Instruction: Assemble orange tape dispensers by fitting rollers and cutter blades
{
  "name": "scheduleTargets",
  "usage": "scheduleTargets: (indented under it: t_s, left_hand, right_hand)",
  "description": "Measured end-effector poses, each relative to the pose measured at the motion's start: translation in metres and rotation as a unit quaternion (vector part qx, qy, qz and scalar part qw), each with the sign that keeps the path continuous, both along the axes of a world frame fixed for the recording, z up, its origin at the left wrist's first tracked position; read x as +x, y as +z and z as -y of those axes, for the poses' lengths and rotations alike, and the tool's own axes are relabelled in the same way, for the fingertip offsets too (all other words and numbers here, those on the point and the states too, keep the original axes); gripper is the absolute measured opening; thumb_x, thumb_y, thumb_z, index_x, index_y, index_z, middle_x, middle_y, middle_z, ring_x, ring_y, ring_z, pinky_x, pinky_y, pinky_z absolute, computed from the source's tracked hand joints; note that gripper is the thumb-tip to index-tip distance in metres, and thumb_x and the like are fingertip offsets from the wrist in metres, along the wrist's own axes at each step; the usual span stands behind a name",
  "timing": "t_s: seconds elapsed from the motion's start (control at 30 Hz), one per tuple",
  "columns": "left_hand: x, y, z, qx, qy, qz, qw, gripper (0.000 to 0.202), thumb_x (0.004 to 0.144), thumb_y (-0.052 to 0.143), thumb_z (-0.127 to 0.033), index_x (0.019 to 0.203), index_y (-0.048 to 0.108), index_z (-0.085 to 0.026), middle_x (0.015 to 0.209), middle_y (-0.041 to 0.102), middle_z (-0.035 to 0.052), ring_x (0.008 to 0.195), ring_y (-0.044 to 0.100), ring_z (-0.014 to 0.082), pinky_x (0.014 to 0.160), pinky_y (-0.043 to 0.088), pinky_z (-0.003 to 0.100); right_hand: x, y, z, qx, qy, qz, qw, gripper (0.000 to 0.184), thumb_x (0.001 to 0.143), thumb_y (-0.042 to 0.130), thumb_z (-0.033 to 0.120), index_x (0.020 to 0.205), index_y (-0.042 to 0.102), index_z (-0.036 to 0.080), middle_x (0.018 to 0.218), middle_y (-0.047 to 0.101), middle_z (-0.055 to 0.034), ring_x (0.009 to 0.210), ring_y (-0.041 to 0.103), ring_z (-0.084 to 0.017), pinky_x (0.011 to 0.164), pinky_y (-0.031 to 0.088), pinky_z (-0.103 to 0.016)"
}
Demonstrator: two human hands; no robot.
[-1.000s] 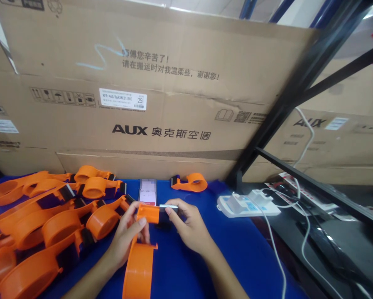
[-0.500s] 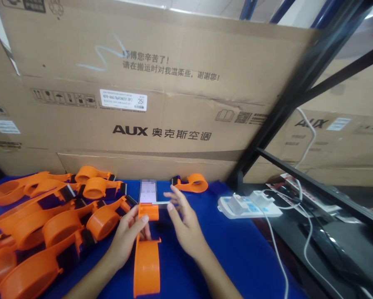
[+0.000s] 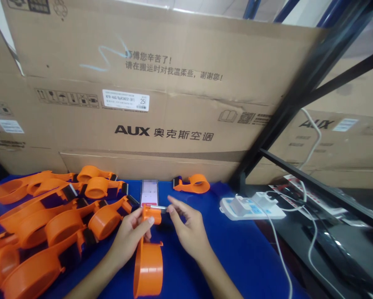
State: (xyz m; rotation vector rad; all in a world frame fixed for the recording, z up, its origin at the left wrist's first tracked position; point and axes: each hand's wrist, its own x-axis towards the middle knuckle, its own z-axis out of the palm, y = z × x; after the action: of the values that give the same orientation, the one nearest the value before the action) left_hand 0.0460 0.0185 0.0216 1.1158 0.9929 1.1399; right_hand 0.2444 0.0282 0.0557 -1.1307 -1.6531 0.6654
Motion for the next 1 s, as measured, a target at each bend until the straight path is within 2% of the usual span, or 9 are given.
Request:
scheduleTargets:
  t_s: [0.13,0.33,0.43,0.57,0.63,0.7,0.8,0.93,1.0]
  left_hand:
    - [0.001,0.000,-0.001,0.010,-0.015,-0.035,0.999,0.036,0.085,0.074,-0.049,0.100,0.074,-0.016,0.059,0.064,0.0005,0.053,0.056,0.0150,0.054,0.044,0.024]
    - [0.000,-0.005,-0.004,0.009,0.013,-0.030,0.999,0.037,0.087,0.072,-0.050,0.102,0.073,-0.017,0.060,0.063,-0.0001,0.055,0.054,0.0139,0.056,0.042,0.023]
    - [0.001,-0.003,-0.004,-0.029,0.026,0.033,0.999,0.035,0.085,0.074,-0.051,0.092,0.071,-0.017,0.058,0.061,-0.0016,0.052,0.050,0.0116,0.054,0.039,0.020]
    - [0.003,0.005,0.000,-0.053,0.037,0.110,0.992,0.033,0.082,0.077,-0.048,0.080,0.064,-0.017,0.057,0.059,-0.0028,0.050,0.048,0.0096,0.052,0.038,0.018]
    - [0.003,0.006,0.002,-0.047,0.046,0.122,0.990,0.033,0.083,0.077,-0.046,0.077,0.062,-0.017,0.057,0.059,-0.0026,0.050,0.048,0.0092,0.052,0.038,0.018]
    - [0.003,0.005,0.002,-0.040,0.047,0.114,0.992,0.034,0.084,0.076,-0.047,0.076,0.061,-0.017,0.058,0.060,-0.0024,0.051,0.049,0.0093,0.052,0.038,0.018]
    - [0.000,-0.002,-0.002,-0.016,0.045,0.061,0.997,0.032,0.086,0.074,-0.048,0.085,0.066,-0.017,0.059,0.060,-0.0024,0.051,0.050,0.0099,0.052,0.039,0.019]
    - [0.000,-0.004,-0.003,0.021,0.031,-0.019,0.999,0.033,0.087,0.073,-0.046,0.102,0.071,-0.016,0.061,0.060,-0.0019,0.055,0.054,0.0121,0.056,0.043,0.021]
    - [0.002,-0.003,-0.001,0.026,0.014,-0.030,0.999,0.034,0.088,0.072,-0.046,0.105,0.071,-0.016,0.064,0.060,-0.0018,0.057,0.055,0.0125,0.056,0.044,0.022]
  right_hand:
    - [-0.003,-0.005,0.002,-0.047,0.013,-0.024,0.999,0.041,0.099,0.059,0.040,0.134,0.066,0.019,0.091,0.078,-0.0050,0.075,0.070,-0.020,0.074,0.060,-0.035]
    - [-0.001,0.008,0.004,-0.055,0.098,0.011,0.994,0.036,0.102,0.054,0.036,0.135,0.063,0.025,0.101,0.078,-0.0055,0.082,0.071,-0.020,0.080,0.059,-0.036]
    - [0.006,0.013,0.003,-0.020,0.072,0.132,0.988,0.026,0.100,0.054,0.026,0.123,0.068,0.024,0.108,0.074,-0.0077,0.096,0.068,-0.024,0.089,0.055,-0.040]
    - [0.011,0.012,0.004,0.007,0.075,0.362,0.929,0.015,0.089,0.067,0.021,0.103,0.072,0.023,0.112,0.067,-0.0101,0.107,0.058,-0.029,0.091,0.047,-0.045]
    - [0.010,0.008,0.004,0.001,0.092,0.417,0.904,0.013,0.088,0.070,0.023,0.100,0.072,0.022,0.114,0.064,-0.0103,0.106,0.057,-0.029,0.088,0.046,-0.044]
    - [0.009,0.005,0.003,-0.002,0.101,0.435,0.895,0.011,0.088,0.070,0.023,0.099,0.072,0.022,0.112,0.065,-0.0099,0.104,0.058,-0.029,0.087,0.046,-0.043]
    - [0.008,0.005,0.001,0.003,0.100,0.403,0.910,0.010,0.093,0.065,0.025,0.101,0.070,0.022,0.104,0.068,-0.0081,0.098,0.062,-0.027,0.086,0.048,-0.042]
    - [0.011,0.009,0.000,0.063,0.036,0.239,0.968,0.022,0.102,0.054,0.028,0.121,0.065,0.023,0.107,0.070,-0.0084,0.093,0.066,-0.023,0.082,0.053,-0.036]
    - [0.010,0.010,0.001,0.110,0.015,0.178,0.978,0.028,0.103,0.055,0.029,0.129,0.063,0.024,0.112,0.068,-0.0098,0.090,0.066,-0.021,0.081,0.055,-0.034]
